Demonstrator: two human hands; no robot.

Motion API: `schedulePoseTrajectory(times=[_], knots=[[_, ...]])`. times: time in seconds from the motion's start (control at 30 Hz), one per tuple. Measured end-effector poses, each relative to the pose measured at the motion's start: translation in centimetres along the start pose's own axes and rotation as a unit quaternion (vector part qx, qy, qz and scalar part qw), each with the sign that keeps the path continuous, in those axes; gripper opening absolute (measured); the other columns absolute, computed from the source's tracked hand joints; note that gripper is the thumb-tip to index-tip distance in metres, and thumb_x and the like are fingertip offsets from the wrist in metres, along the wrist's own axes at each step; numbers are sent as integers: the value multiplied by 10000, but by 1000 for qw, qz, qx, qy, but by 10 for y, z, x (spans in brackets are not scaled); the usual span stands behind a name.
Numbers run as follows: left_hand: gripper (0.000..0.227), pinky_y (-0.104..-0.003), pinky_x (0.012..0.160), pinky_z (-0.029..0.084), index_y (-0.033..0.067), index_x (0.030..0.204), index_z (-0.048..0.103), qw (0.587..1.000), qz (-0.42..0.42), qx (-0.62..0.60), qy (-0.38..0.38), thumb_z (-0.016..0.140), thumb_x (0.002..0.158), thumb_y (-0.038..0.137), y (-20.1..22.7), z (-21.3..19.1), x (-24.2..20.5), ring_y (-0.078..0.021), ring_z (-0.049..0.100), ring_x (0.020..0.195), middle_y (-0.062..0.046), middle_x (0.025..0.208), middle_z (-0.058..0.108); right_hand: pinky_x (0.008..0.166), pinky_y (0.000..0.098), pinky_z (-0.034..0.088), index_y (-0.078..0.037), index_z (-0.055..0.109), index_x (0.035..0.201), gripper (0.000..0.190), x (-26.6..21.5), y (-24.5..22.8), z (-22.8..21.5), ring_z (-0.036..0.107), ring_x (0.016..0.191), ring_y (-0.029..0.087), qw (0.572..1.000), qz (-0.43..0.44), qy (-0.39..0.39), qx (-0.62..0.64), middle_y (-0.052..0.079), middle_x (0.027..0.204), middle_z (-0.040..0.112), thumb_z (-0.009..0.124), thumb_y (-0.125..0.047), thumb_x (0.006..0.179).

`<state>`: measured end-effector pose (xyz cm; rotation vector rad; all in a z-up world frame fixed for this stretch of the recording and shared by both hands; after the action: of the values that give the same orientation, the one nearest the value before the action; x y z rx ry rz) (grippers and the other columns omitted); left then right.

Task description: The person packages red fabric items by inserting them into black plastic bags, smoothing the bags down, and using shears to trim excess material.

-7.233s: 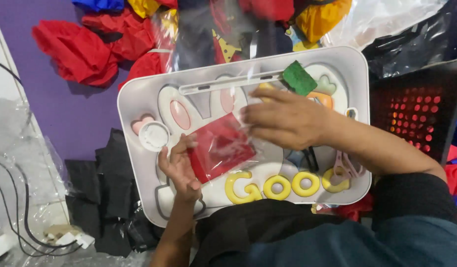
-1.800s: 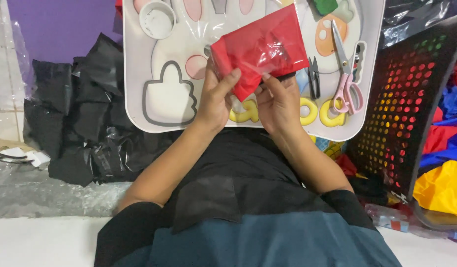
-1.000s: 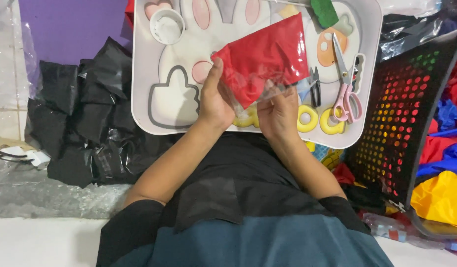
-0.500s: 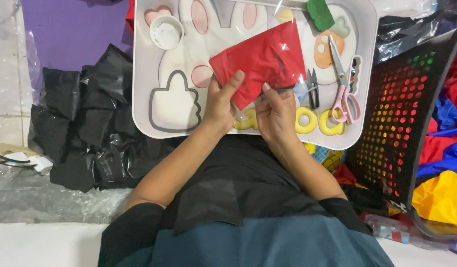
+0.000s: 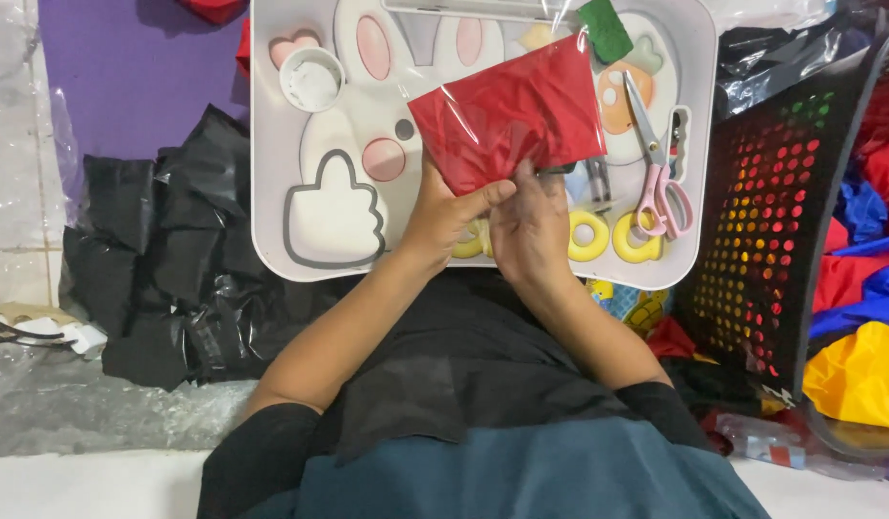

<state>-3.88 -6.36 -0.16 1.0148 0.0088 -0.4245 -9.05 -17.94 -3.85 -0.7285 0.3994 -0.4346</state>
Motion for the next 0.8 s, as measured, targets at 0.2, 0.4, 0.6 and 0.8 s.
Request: schedulePoseTrajectory(times=[0.2,0.4,0.6,0.8], knots=[[975,-400,1109,484,85,1528,368,997,-19,57,-55,947,743,83,-24,3,-14,-167,521,1318,-96,1435,562,1096,474,493,-177,531,1380,314,-1,-3,-10,661,1160,236,996,31,73,-39,73,1278,675,584,-183,1070],[898,-456,1148,458,112,1577,324,996,-16,6,-86,858,888,325,-23,-4,-13,-229,530,1355,-114,1518,502,883,504,650,-215,611,1163,171,-4,-25,37,731,1004,244,998,42,35,-13,58,1092,732,686,-232,1010],[608,-356,920,617,174,1369,507,989,-2,-141,34,846,892,337,-5,-15,0,-138,695,995,-8,1181,660,825,322,568,-200,501,758,324,-13,-14,23,573,632,89,997,51,54,18,-57,658,584,685,-89,1001],[565,-313,845,604,123,1264,589,994,-1,-112,7,903,796,82,-11,-5,-12,-118,694,927,-10,1075,711,719,362,479,34,636,692,202,-38,-63,75,593,812,277,698,-356,-137,-606,129,938,654,780,92,821]])
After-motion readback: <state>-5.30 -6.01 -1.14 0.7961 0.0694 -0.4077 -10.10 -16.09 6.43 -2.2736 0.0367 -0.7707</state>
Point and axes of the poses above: each hand's wrist, its own x-axis towards the middle knuckle, its own z-axis out of the palm, y = z × x, the point moved 9 cm from there along x, towards the middle knuckle
